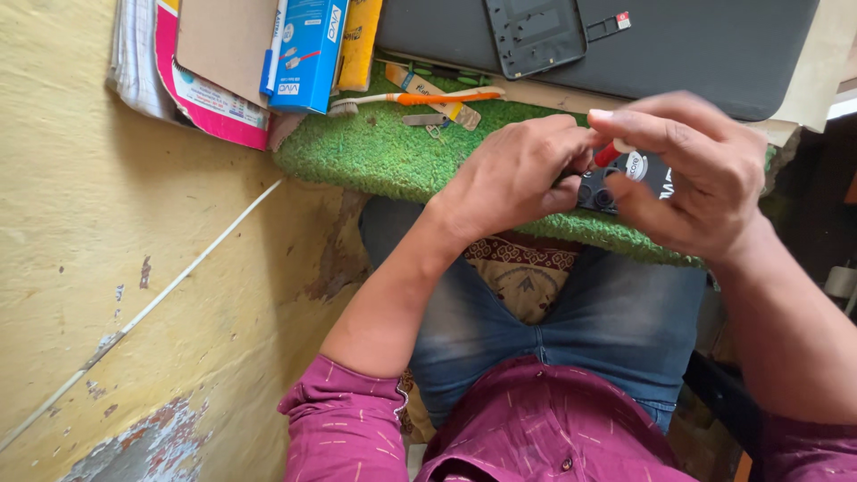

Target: The person removes the back cover of a smartphone and then uses a red-handled screwdriver to unscrew multiple screws around the battery and camera area. The back cover is placed on a laptop, and the phone remains on the person's lap during the process.

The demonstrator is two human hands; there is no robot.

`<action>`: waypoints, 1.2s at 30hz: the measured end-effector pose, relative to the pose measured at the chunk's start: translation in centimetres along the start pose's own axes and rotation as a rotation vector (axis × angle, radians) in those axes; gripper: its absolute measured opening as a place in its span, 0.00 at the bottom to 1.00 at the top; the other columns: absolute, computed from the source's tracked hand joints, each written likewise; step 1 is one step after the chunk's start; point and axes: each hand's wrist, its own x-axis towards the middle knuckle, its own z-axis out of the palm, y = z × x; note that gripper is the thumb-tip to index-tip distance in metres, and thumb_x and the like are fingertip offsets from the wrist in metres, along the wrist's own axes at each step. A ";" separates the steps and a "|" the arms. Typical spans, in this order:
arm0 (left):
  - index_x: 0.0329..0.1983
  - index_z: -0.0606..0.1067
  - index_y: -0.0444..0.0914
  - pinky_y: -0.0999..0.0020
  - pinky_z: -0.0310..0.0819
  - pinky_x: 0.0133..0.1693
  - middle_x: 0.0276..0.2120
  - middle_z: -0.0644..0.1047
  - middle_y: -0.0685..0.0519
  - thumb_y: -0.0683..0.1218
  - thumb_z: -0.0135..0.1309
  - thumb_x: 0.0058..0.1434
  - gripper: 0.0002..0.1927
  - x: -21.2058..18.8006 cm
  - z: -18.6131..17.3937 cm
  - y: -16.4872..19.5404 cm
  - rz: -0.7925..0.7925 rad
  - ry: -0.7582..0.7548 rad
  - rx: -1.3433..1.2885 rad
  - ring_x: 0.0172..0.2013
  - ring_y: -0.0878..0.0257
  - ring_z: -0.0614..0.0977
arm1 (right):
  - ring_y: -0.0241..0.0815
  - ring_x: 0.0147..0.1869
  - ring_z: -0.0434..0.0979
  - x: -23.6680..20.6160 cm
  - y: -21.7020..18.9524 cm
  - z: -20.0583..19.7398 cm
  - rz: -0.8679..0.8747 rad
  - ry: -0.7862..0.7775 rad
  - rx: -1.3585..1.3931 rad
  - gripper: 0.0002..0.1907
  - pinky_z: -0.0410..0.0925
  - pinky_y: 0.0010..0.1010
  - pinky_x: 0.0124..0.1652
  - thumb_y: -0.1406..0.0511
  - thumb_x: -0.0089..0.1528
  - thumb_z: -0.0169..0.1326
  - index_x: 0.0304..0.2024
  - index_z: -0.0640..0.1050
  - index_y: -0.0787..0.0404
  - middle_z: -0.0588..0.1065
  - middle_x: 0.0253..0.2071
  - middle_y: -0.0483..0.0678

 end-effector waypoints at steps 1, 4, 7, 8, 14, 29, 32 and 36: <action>0.44 0.72 0.36 0.53 0.75 0.39 0.33 0.76 0.48 0.40 0.61 0.54 0.15 0.0 0.1 -0.1 -0.010 -0.002 0.036 0.37 0.47 0.81 | 0.47 0.39 0.81 0.0 -0.1 0.3 0.021 0.028 -0.047 0.20 0.74 0.33 0.39 0.72 0.57 0.65 0.51 0.79 0.70 0.78 0.40 0.60; 0.40 0.72 0.36 0.52 0.75 0.39 0.32 0.76 0.47 0.41 0.62 0.54 0.12 -0.2 0.7 -0.1 -0.040 0.007 0.120 0.36 0.46 0.80 | 0.46 0.36 0.81 -0.1 -0.8 0.7 0.059 0.053 -0.132 0.17 0.72 0.32 0.35 0.71 0.59 0.71 0.50 0.83 0.68 0.78 0.37 0.58; 0.38 0.73 0.37 0.52 0.76 0.39 0.31 0.76 0.47 0.40 0.60 0.56 0.10 0.1 1.5 -0.1 -0.081 0.033 0.165 0.36 0.47 0.81 | 0.46 0.41 0.83 0.2 -1.2 0.1 0.023 -0.016 -0.098 0.14 0.75 0.32 0.39 0.76 0.63 0.62 0.51 0.79 0.70 0.79 0.41 0.57; 0.38 0.74 0.37 0.52 0.76 0.38 0.30 0.76 0.47 0.40 0.60 0.55 0.09 0.0 1.6 -0.1 -0.113 0.022 0.171 0.35 0.47 0.81 | 0.46 0.43 0.83 0.2 -1.3 -0.1 0.019 -0.036 -0.073 0.13 0.75 0.32 0.42 0.77 0.65 0.60 0.53 0.78 0.70 0.79 0.43 0.57; 0.36 0.73 0.35 0.52 0.77 0.40 0.31 0.77 0.45 0.41 0.61 0.51 0.11 0.1 2.0 -0.3 -0.089 -0.003 0.248 0.36 0.47 0.82 | 0.45 0.36 0.80 0.0 -1.4 0.4 0.073 0.039 -0.115 0.16 0.72 0.33 0.36 0.71 0.57 0.68 0.48 0.84 0.67 0.78 0.37 0.59; 0.38 0.75 0.34 0.52 0.76 0.41 0.31 0.77 0.45 0.41 0.61 0.48 0.14 0.3 2.4 1.0 -0.130 0.046 0.258 0.36 0.47 0.82 | 0.44 0.41 0.81 -0.3 -1.7 0.3 0.183 0.051 -0.034 0.14 0.74 0.31 0.40 0.76 0.59 0.66 0.47 0.82 0.70 0.78 0.39 0.57; 0.34 0.75 0.35 0.52 0.77 0.41 0.31 0.77 0.45 0.41 0.60 0.50 0.09 0.5 2.7 1.2 -0.189 0.008 0.291 0.36 0.48 0.82 | 0.43 0.49 0.82 -0.1 -1.8 -0.1 0.161 0.021 0.085 0.12 0.75 0.31 0.47 0.77 0.64 0.59 0.50 0.78 0.69 0.78 0.45 0.56; 0.32 0.74 0.34 0.54 0.78 0.42 0.32 0.77 0.45 0.40 0.59 0.50 0.08 0.6 2.9 1.4 -0.211 -0.020 0.341 0.37 0.49 0.83 | 0.48 0.48 0.81 0.2 -1.7 -0.1 0.046 0.012 -0.032 0.16 0.75 0.37 0.46 0.77 0.56 0.60 0.47 0.80 0.68 0.79 0.45 0.63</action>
